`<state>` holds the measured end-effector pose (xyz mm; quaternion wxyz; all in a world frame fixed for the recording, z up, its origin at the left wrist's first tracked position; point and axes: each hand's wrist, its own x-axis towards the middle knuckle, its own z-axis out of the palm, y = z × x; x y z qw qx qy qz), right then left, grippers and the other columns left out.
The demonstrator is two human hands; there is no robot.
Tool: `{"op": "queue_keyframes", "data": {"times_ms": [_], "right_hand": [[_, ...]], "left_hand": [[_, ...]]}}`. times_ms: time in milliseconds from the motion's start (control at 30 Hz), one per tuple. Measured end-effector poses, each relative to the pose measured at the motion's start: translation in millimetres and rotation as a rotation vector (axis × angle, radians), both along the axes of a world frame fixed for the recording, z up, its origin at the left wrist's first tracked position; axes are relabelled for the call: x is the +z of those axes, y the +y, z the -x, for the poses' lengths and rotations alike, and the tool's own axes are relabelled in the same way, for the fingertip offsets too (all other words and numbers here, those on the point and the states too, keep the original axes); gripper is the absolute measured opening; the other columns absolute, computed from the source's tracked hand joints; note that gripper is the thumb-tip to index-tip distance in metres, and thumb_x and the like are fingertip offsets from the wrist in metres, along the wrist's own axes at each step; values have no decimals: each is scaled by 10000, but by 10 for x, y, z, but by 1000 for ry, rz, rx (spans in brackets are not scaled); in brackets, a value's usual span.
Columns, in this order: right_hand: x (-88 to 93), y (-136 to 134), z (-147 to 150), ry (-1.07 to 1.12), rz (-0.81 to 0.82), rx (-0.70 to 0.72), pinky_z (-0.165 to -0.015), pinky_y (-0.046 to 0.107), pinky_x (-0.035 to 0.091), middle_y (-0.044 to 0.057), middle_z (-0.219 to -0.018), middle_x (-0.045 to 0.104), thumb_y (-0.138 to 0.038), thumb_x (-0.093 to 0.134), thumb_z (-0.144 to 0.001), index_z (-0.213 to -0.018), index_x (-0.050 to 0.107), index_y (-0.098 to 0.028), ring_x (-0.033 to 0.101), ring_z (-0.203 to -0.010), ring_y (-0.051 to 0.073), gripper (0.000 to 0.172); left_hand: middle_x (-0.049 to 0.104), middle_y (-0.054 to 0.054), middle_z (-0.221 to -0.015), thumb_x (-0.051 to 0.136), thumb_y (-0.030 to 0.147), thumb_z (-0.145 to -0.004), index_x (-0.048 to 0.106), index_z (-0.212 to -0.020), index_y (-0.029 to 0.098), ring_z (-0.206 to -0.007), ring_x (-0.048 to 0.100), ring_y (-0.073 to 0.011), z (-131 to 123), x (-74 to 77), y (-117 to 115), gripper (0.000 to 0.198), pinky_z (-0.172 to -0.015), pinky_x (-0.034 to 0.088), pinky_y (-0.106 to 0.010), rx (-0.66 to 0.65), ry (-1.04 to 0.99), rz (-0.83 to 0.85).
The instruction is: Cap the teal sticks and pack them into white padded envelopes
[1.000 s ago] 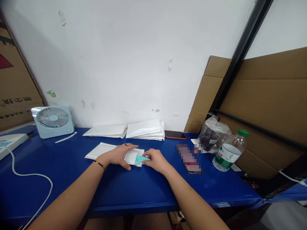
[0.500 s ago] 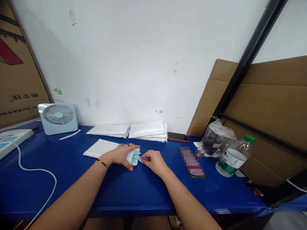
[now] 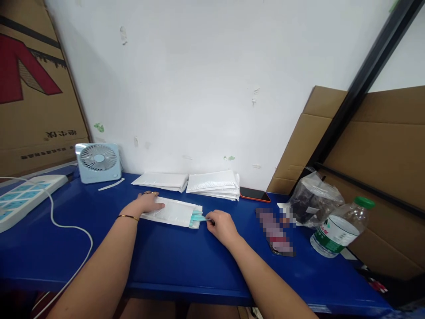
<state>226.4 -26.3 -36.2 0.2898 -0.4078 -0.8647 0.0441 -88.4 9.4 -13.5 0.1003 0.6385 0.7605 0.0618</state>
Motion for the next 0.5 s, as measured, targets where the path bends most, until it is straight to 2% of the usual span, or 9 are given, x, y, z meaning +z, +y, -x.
{"op": "queue_keyframes", "data": {"times_ms": [100, 300, 400, 500], "right_hand": [[9, 65, -24, 119, 60, 19, -575, 220, 445, 19, -711, 626, -140, 547, -723, -782, 671, -198, 565, -603, 118, 149], [37, 56, 52, 210, 84, 107, -568, 217, 456, 17, -704, 622, -151, 550, -720, -739, 659, -189, 561, -596, 112, 117], [60, 11, 10, 187, 58, 84, -557, 215, 444, 10, -682, 612, -142, 564, -697, -709, 653, -185, 550, -576, 106, 99], [97, -46, -173, 193, 50, 25, -540, 215, 435, 3, -654, 607, -148, 574, -684, -695, 648, -183, 535, -552, 103, 83]], "left_hand": [[318, -135, -1419, 508, 569, -645, 410, -1323, 221, -1281, 240, -426, -96, 27, -14, 768, -936, 315, -572, -20, -25, 84], [307, -69, -1435, 438, 564, -703, 380, -1341, 228, -1323, 205, -339, -180, 133, -59, 723, -1023, 275, -453, -117, -62, 110], [313, -45, -1434, 431, 540, -720, 395, -1330, 238, -1333, 197, -304, -188, 116, -51, 681, -1039, 263, -421, -143, -61, 106], [308, -40, -1437, 454, 512, -716, 392, -1331, 240, -1337, 185, -304, -190, 83, -29, 675, -1043, 255, -424, -143, -52, 108]]}}
